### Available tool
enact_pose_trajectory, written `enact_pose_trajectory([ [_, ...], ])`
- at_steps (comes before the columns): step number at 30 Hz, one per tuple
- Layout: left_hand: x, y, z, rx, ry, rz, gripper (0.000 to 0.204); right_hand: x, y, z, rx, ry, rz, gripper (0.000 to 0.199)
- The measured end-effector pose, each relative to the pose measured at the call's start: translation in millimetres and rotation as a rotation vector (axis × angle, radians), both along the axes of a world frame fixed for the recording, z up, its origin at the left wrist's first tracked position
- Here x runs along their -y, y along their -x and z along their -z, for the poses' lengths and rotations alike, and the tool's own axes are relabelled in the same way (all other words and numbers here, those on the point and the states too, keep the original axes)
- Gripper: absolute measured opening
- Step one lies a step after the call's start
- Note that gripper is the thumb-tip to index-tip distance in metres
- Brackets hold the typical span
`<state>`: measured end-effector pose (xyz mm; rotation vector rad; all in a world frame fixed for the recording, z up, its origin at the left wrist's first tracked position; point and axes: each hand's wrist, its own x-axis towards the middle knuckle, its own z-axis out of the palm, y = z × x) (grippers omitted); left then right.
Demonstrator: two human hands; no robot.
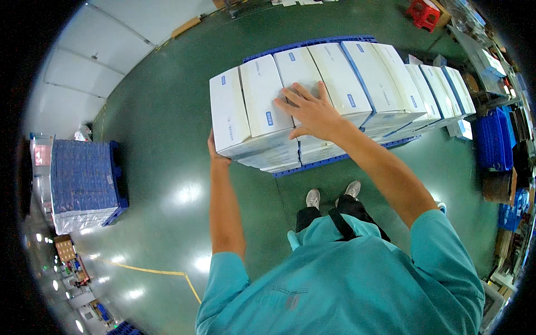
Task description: The person organizes boxes on a metal table and stacks them onto a blue plastic pallet on the floor.
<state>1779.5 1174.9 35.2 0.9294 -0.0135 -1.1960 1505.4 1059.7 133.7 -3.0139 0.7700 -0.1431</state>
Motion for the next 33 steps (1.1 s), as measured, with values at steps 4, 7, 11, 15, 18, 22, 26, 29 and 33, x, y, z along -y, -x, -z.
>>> enact_pose_trajectory([
  [4,-0.2,-1.8,5.5,0.019,0.000,0.015,0.048,4.5,-0.8,-8.5,-0.032,-0.030,0.012,0.091],
  [7,7.8,-3.8,14.7,0.050,0.021,-0.019,0.050,4.4,6.3,-5.4,0.042,-0.057,0.005,0.086],
  [11,-1.8,-13.1,27.5,0.040,-0.045,-0.044,0.054,24.0,36.6,-24.7,0.131,-0.119,0.087,0.075],
  [15,-12.5,-16.0,27.3,0.197,-0.064,0.045,0.052,94.2,146.9,-18.3,0.339,-0.043,0.421,0.067],
  [18,-5.6,-17.1,27.9,0.191,-0.104,0.054,0.053,133.5,250.0,1.6,0.391,-0.151,0.809,0.072],
  [22,-5.6,-6.4,12.0,0.130,-0.195,-0.002,0.053,121.2,271.2,30.9,0.677,-0.610,1.071,0.073],
  [26,-14.3,-9.9,8.5,0.167,-0.226,0.027,0.052,122.1,266.6,18.2,0.550,-0.716,1.028,0.069],
  [29,-13.1,-15.4,18.4,0.245,-0.202,0.006,0.055,126.7,274.1,31.1,0.555,-0.637,0.993,0.070],
  [33,-13.9,-24.3,20.2,0.307,-0.180,0.040,0.061,103.2,292.1,41.0,0.845,-0.696,0.938,0.058],
])
